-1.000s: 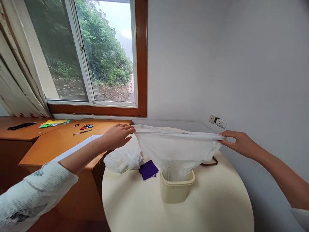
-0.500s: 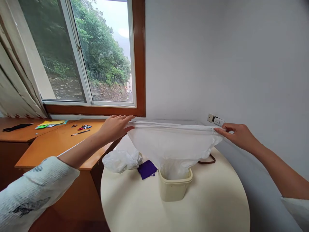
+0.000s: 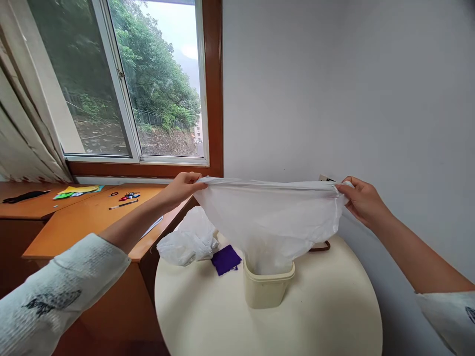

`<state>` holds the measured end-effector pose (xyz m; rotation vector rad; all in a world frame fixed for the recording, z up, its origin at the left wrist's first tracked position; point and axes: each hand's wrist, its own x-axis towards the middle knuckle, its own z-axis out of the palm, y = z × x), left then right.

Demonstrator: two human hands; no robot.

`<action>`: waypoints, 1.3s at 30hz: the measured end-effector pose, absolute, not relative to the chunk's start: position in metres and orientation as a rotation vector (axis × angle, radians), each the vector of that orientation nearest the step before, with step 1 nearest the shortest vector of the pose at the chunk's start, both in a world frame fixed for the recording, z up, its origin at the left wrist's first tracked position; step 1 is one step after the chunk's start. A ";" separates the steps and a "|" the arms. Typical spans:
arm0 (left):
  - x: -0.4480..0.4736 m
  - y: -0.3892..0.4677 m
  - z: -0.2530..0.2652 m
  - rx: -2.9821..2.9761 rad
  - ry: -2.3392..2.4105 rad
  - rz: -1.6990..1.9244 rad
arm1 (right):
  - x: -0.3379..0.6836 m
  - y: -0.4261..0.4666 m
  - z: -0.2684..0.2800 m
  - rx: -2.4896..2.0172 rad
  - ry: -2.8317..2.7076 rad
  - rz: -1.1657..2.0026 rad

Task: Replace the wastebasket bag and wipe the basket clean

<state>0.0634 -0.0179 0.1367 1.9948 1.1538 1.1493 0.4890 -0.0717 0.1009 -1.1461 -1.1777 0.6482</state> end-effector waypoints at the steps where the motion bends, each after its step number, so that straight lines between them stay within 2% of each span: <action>1: 0.066 -0.019 0.137 1.908 1.083 1.155 | 0.487 -0.070 0.100 -1.113 -1.146 0.688; 8: 0.087 -0.018 0.131 1.473 0.825 1.289 | 0.464 -0.064 0.103 -0.976 -1.079 0.808; 16: 0.112 -0.019 0.130 1.371 0.777 1.350 | 0.433 -0.076 0.119 -0.886 -1.191 1.093; 24: 0.120 -0.026 0.132 1.454 0.798 1.201 | 0.419 -0.100 0.138 -1.208 -1.793 0.718; 28: 0.116 -0.033 0.137 1.770 0.812 1.106 | 0.418 -0.103 0.141 -1.331 -2.062 0.560; 33: 0.115 -0.045 0.140 2.377 0.989 0.840 | 0.420 -0.095 0.135 -1.389 -2.136 0.603; 39: 0.123 -0.047 0.135 2.235 1.064 0.974 | 0.412 -0.093 0.130 -1.205 -1.821 0.698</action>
